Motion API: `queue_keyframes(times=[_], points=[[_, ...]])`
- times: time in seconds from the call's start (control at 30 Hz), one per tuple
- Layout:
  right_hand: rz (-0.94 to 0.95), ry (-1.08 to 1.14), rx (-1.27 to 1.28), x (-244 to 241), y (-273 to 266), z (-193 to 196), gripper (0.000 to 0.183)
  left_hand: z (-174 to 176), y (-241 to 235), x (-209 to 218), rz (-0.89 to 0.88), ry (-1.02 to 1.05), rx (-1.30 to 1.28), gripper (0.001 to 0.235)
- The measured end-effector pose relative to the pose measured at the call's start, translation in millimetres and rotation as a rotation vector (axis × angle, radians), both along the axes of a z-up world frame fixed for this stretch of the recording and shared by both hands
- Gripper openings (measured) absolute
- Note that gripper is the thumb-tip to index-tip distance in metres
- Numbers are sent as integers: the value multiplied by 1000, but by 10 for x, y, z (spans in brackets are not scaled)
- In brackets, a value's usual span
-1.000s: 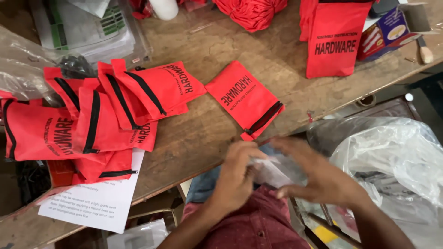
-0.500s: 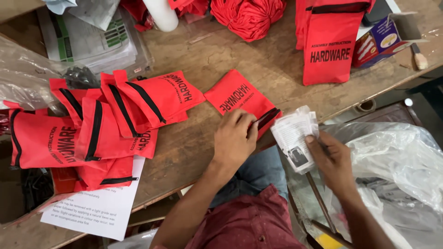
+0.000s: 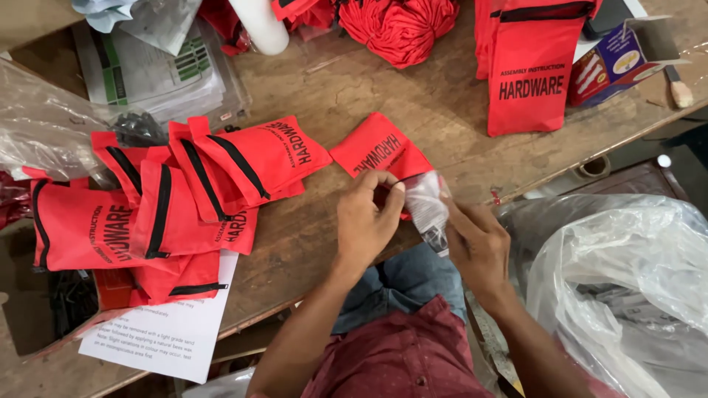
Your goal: The person packs hardware components and instruction sheets into small red zippered pouches by hand at a workbench.
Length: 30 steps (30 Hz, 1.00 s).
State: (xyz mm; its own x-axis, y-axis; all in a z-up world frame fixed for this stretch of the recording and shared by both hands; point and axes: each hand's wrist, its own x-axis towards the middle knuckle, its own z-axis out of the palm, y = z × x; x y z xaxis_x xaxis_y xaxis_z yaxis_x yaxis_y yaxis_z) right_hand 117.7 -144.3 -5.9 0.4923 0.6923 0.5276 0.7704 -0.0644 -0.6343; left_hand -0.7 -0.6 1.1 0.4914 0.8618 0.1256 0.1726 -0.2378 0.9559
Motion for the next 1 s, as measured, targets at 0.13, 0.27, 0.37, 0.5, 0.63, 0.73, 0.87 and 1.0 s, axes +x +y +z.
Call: queue_keyframes(times=[0.13, 0.27, 0.37, 0.5, 0.63, 0.73, 0.87, 1.0], points=[[174, -46, -115, 87, 70, 147, 38, 39, -63, 15, 34, -53, 252, 9], [242, -195, -120, 199, 103, 67, 11, 55, -85, -2, 16, -127, 177, 9], [221, -102, -248, 237, 202, 40, 18, 33, -102, -26, -31, -129, 297, 11], [140, -59, -283, 245, 327, -22, 21, 59, -130, -28, -22, -97, 448, 11], [167, -135, -325, 273, 305, -128, 18, 44, -153, -30, 38, 17, 665, 15], [288, 55, -123, 208, 330, 224, 45, -72, -83, 14, 64, 98, 738, 18], [269, -17, -68, 102, 323, 224, 46, -152, -44, 3, 25, 118, 590, 23], [204, -63, -279, 134, 333, 100, 23, -70, -7, -35, 6, -47, 311, 14]])
